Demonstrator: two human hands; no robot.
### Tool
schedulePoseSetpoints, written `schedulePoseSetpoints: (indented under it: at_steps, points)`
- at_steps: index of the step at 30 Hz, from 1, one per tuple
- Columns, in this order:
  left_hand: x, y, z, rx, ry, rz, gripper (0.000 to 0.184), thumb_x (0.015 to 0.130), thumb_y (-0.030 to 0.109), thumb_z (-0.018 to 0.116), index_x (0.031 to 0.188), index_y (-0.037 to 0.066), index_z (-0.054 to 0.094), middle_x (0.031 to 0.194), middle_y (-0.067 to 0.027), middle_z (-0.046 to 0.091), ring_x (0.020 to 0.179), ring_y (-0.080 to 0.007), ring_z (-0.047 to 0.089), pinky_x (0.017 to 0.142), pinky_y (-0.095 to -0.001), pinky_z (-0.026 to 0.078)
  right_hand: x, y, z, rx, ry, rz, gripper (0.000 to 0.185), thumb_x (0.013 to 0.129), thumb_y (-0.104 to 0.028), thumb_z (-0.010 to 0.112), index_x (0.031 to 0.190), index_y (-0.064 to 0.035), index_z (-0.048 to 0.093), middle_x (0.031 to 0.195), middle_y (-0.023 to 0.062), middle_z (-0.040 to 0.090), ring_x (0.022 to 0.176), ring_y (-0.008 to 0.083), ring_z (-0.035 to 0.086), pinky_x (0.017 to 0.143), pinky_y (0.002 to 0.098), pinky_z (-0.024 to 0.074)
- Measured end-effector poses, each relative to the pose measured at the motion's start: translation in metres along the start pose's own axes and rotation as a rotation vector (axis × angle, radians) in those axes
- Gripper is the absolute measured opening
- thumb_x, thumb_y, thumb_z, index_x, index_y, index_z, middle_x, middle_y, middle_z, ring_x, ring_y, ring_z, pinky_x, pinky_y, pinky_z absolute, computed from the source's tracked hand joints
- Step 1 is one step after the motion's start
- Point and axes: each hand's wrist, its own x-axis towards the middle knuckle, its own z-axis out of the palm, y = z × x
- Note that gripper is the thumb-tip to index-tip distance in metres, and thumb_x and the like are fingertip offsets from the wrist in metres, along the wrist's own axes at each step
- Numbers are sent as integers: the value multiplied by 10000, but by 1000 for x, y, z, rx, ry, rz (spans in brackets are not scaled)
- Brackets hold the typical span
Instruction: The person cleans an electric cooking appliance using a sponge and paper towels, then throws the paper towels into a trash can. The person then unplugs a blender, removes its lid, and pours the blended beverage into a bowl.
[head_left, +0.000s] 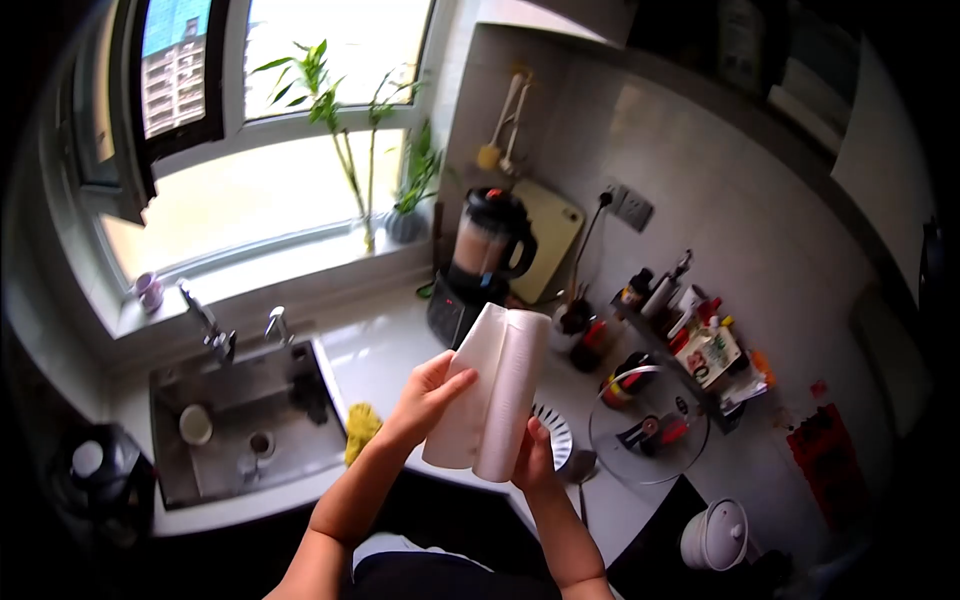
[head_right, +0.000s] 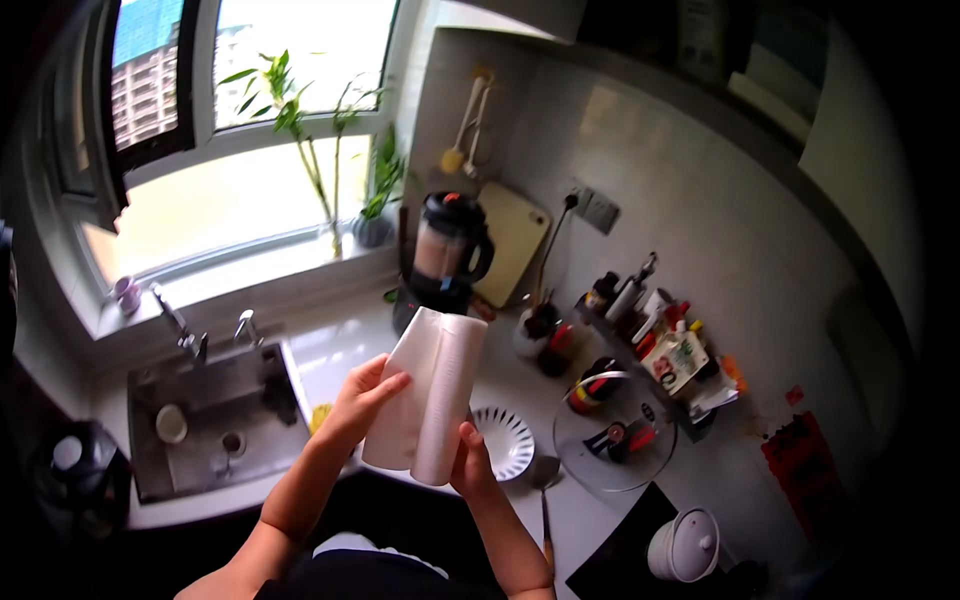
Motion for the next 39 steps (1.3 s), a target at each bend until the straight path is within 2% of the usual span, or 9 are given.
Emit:
schedulePoseSetpoints:
  at_steps: [12,17,19,23,24,27,30,34,39]
  points:
    - [-231,9,-39,-488,615,123,614,1020,533,405,1338,18,509,1223,-161,618,1085,-258,640,950,-419,518,-49,190,15,-199,-109,523,898,831,-222,784,1504,-23,224,1391,174,459,1256,260,493,1043,408,428]
    - [-298,-16,-88,-478,969,67,543,1007,562,400,889,94,648,822,-173,659,739,-281,668,676,-403,568,-45,253,32,-352,-131,575,735,837,-220,771,1414,-3,370,1308,156,538,1186,242,544,1004,372,450]
    - [-318,-22,-99,-927,604,254,512,1017,517,358,719,134,522,614,-117,505,519,-262,516,497,-374,471,-35,270,34,-591,-133,318,607,854,-230,749,1336,-13,452,1200,127,613,1102,216,600,949,350,482]
    - [-340,-8,-101,-940,712,175,554,1025,509,249,671,156,489,558,-79,409,463,-223,429,435,-345,385,12,268,77,-905,-154,7,626,836,-278,760,1314,-7,461,1170,197,647,1064,304,646,919,381,504]
    - [-352,-6,-112,-1047,491,269,528,1019,534,258,696,200,510,530,-72,381,443,-212,408,415,-352,367,45,320,48,-905,-15,-143,656,838,-305,752,1304,41,447,1182,245,625,1075,336,638,922,398,501]
    - [-391,21,-150,-788,617,372,407,1039,474,318,869,199,565,609,-61,464,523,-191,476,476,-348,420,124,301,69,-900,265,-101,697,870,-319,711,1379,-6,354,1209,253,592,1104,358,610,950,394,476]
    - [-414,68,-204,-202,1375,318,311,1066,352,406,1043,135,628,821,-40,642,744,-165,632,635,-331,525,216,303,30,-1289,544,-263,747,797,-477,730,1353,-133,369,1294,181,521,1257,417,428,1008,633,319]
    - [-449,74,-274,-13,1169,236,204,1028,195,545,1087,44,669,1004,1,678,911,-78,611,823,-231,478,277,291,-34,-1161,611,-385,786,699,-160,813,1334,-20,373,1268,228,557,1188,396,558,1016,436,444]
    - [-447,74,-304,189,1194,84,219,994,166,606,1106,-1,692,995,20,675,919,-63,570,876,-224,429,261,300,-70,-1050,654,-233,814,729,-132,831,1384,-31,358,1296,195,566,1165,334,585,1015,423,447]
